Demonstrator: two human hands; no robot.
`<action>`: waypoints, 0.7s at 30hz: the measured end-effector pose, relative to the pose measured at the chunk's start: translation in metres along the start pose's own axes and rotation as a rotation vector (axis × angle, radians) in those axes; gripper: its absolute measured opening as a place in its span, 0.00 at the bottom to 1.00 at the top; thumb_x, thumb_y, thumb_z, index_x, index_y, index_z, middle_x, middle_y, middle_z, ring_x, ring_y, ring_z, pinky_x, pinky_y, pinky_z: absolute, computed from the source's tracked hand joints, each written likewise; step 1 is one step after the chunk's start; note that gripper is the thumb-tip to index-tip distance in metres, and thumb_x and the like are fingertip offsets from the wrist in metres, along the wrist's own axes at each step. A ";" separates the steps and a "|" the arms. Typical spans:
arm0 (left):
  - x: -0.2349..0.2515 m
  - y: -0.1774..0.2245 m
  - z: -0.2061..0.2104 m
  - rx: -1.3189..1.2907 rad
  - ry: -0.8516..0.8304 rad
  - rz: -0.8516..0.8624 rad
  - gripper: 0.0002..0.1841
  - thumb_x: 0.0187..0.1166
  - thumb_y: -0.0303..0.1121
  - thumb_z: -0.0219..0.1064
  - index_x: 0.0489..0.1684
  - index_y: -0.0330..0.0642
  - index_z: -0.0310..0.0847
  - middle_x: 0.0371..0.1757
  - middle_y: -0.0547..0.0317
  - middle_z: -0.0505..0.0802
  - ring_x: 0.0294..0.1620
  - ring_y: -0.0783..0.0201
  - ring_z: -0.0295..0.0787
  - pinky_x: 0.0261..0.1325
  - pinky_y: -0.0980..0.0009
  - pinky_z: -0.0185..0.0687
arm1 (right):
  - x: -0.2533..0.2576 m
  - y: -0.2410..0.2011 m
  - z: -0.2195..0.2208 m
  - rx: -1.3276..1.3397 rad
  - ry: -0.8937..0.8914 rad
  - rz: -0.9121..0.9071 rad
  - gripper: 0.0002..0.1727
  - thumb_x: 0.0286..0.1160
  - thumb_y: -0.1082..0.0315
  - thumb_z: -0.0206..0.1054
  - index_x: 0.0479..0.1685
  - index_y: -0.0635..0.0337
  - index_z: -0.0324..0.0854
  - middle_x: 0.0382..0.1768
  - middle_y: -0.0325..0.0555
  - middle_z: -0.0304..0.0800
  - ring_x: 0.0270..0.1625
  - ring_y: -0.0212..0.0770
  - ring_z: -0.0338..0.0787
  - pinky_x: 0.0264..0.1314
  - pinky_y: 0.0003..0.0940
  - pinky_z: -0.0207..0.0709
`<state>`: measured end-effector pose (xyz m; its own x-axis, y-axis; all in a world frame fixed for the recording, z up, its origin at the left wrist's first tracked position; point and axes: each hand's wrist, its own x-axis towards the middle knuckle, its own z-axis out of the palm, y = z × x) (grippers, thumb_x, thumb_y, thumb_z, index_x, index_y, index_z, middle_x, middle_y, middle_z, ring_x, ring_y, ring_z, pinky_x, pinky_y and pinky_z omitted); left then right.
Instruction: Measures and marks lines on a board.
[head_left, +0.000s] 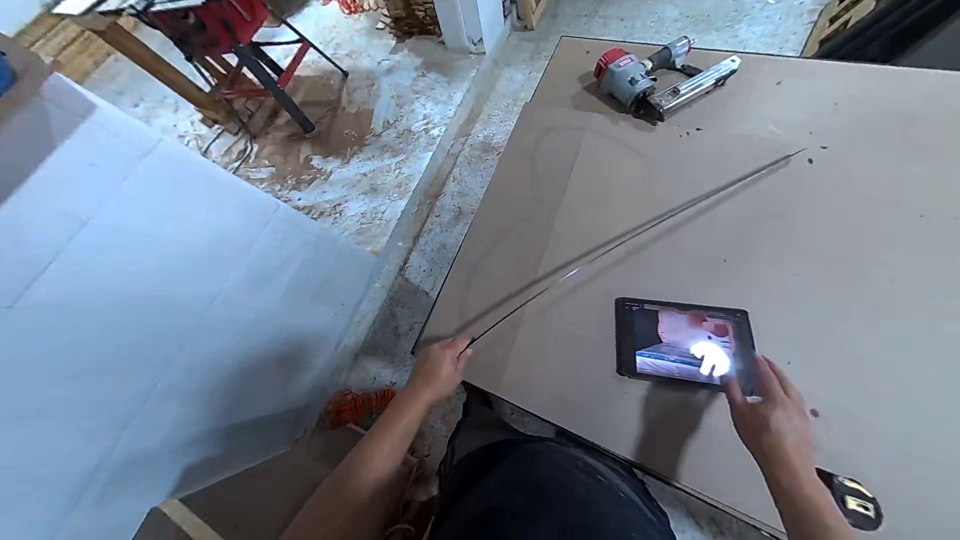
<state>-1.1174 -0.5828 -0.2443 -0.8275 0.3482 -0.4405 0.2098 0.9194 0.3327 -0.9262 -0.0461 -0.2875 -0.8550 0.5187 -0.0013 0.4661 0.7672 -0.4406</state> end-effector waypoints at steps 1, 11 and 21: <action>-0.002 -0.021 0.001 -0.006 -0.029 0.030 0.23 0.91 0.51 0.50 0.79 0.61 0.79 0.64 0.62 0.93 0.65 0.63 0.91 0.73 0.54 0.83 | 0.020 -0.041 0.005 0.001 -0.035 -0.067 0.33 0.80 0.51 0.66 0.82 0.57 0.74 0.82 0.57 0.75 0.83 0.61 0.75 0.83 0.65 0.68; -0.048 -0.178 0.012 -0.147 0.069 -0.012 0.23 0.91 0.53 0.51 0.72 0.57 0.85 0.57 0.62 0.96 0.56 0.63 0.95 0.63 0.53 0.89 | 0.223 -0.257 0.142 -0.321 -0.344 -0.539 0.36 0.79 0.37 0.64 0.83 0.45 0.75 0.83 0.47 0.74 0.91 0.56 0.63 0.92 0.71 0.43; -0.056 -0.079 0.041 -0.750 0.077 -0.520 0.20 0.83 0.42 0.68 0.63 0.36 0.80 0.37 0.55 0.93 0.33 0.63 0.91 0.38 0.57 0.91 | 0.351 -0.298 0.216 -0.133 -0.010 -0.163 0.34 0.86 0.35 0.52 0.58 0.55 0.91 0.58 0.58 0.91 0.71 0.61 0.83 0.81 0.60 0.66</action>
<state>-1.0662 -0.6675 -0.2803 -0.7612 -0.1139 -0.6384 -0.5697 0.5878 0.5744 -1.4143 -0.1736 -0.3503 -0.9234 0.3804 0.0516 0.3467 0.8840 -0.3135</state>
